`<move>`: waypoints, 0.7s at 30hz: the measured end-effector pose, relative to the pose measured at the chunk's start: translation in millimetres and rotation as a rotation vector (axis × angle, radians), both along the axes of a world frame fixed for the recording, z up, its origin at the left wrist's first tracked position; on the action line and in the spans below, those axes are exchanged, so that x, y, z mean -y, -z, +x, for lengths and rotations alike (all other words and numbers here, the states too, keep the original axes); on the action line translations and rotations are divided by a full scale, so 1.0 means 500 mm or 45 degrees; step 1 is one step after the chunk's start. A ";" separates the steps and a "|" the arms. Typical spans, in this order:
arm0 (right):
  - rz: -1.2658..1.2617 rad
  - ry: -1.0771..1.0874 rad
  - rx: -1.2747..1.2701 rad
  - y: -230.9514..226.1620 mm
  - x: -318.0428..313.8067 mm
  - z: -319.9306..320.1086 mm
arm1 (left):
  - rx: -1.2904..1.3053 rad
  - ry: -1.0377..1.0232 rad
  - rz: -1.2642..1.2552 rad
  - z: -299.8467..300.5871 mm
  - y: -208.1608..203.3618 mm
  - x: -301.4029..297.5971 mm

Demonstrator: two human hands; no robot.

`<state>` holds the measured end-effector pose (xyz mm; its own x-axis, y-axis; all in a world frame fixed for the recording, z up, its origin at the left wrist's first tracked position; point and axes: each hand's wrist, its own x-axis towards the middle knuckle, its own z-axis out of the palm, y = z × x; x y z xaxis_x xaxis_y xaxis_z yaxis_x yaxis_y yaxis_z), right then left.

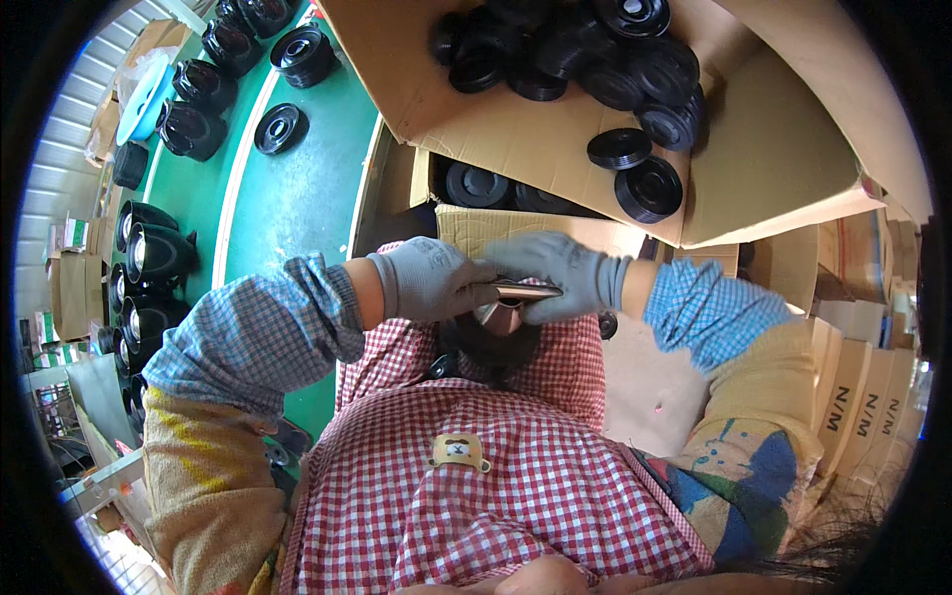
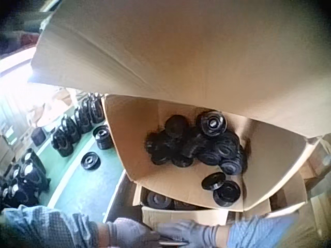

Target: The person repeatedly picks up black kettle bodies and lids from a cardboard box, places the lids onto the bodies, and uses a metal tool to tighten or secure them. Completed units are placed on a green table. The process is repeated for multiple kettles.

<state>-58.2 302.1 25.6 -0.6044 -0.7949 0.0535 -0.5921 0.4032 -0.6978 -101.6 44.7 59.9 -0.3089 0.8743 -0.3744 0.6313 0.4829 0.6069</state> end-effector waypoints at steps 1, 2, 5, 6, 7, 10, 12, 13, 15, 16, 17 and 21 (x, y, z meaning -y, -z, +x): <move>0.116 0.210 0.182 0.008 0.000 0.029 | 0.019 -0.019 0.034 -0.008 0.018 0.006; 0.050 0.218 0.150 0.017 0.005 0.042 | -0.003 -0.024 0.056 -0.017 0.026 0.007; -0.101 0.310 0.260 0.020 0.055 0.104 | -0.206 -0.092 0.249 -0.066 0.084 -0.002; -0.131 0.366 0.443 -0.002 0.098 0.139 | -0.013 -0.034 0.248 -0.081 0.067 -0.040; -0.164 0.440 0.611 -0.022 0.138 0.175 | -0.047 0.008 0.244 -0.092 0.078 -0.083; -0.329 0.533 0.429 -0.031 0.123 0.167 | 0.008 0.004 0.341 -0.104 0.111 -0.117; -0.380 0.614 0.725 -0.042 0.105 0.179 | 0.030 0.050 0.330 -0.101 0.097 -0.120; -0.176 0.547 0.637 -0.081 0.089 0.162 | -0.010 0.028 0.415 -0.101 0.095 -0.110; -0.036 0.472 0.567 -0.093 0.078 0.139 | -0.134 0.048 0.463 -0.103 0.074 -0.089; 0.098 0.487 0.528 -0.096 0.079 0.133 | -0.157 0.111 0.561 -0.109 0.084 -0.078; 0.044 0.489 0.620 -0.099 0.080 0.121 | -0.182 0.156 0.595 -0.125 0.111 -0.066; 0.316 0.505 0.235 -0.096 0.074 0.130 | 0.255 -0.108 0.752 -0.089 0.156 -0.025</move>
<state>6.7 265.3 73.8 -0.8439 -0.4774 -0.2447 -0.2352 0.7393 -0.6309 -146.3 57.4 -18.3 -0.3604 0.9267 0.1062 0.4516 0.0737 0.8892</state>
